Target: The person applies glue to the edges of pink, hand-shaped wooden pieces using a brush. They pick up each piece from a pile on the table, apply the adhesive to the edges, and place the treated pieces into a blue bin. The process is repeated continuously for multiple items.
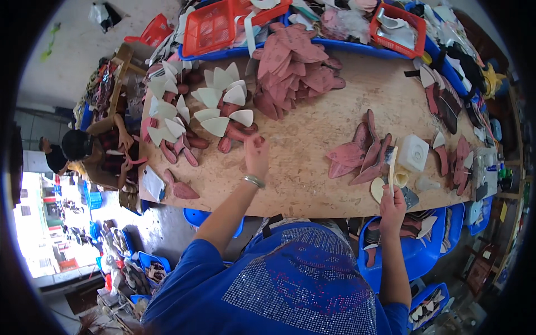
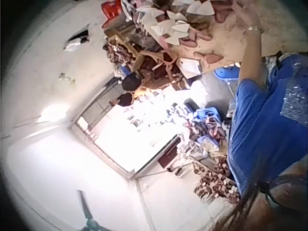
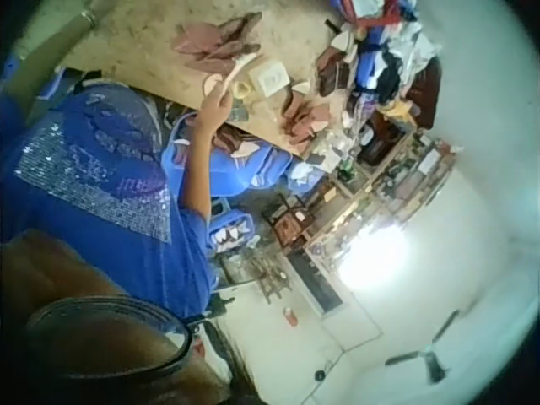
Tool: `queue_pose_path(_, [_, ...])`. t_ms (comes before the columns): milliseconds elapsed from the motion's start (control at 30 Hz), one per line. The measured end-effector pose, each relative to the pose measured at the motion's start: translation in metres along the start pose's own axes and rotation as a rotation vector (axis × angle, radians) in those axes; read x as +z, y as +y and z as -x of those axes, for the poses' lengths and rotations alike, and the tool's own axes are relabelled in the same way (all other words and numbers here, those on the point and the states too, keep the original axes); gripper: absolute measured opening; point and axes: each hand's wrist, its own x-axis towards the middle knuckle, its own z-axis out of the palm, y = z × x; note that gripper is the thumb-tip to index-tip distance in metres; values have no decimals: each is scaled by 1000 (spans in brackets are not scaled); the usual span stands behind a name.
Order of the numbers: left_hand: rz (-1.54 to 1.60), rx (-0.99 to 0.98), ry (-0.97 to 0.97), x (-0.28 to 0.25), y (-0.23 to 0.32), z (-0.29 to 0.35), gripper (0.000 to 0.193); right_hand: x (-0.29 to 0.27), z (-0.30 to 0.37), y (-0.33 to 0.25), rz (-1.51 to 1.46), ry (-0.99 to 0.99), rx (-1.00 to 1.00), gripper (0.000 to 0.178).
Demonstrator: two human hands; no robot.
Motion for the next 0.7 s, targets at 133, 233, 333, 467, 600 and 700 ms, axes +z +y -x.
queue_pose_path(133, [-27, 365, 15, 10, 69, -116, 30, -1, 9, 0, -95, 7, -25, 22])
queue_pose_path(233, [-381, 707, -61, 18, 128, -212, 37, -4, 23, 0, -127, 46, -11, 22])
queue_pose_path(333, [-786, 1017, -290, 47, 146, -286, 58, -13, 34, 0, -171, 129, -26, 22])
queue_pose_path(467, [-1020, 1248, -606, 77, 143, -337, 79, -45, 53, 2, -157, 266, -36, 24])
queue_pose_path(600, [-1041, 1275, -915, 97, 162, -361, 91, -75, 71, 12, -165, 349, -33, 26])
queue_pose_path(700, [-1112, 1280, -890, 105, 181, -348, 98, -79, 76, 18, -153, 376, -37, 26])
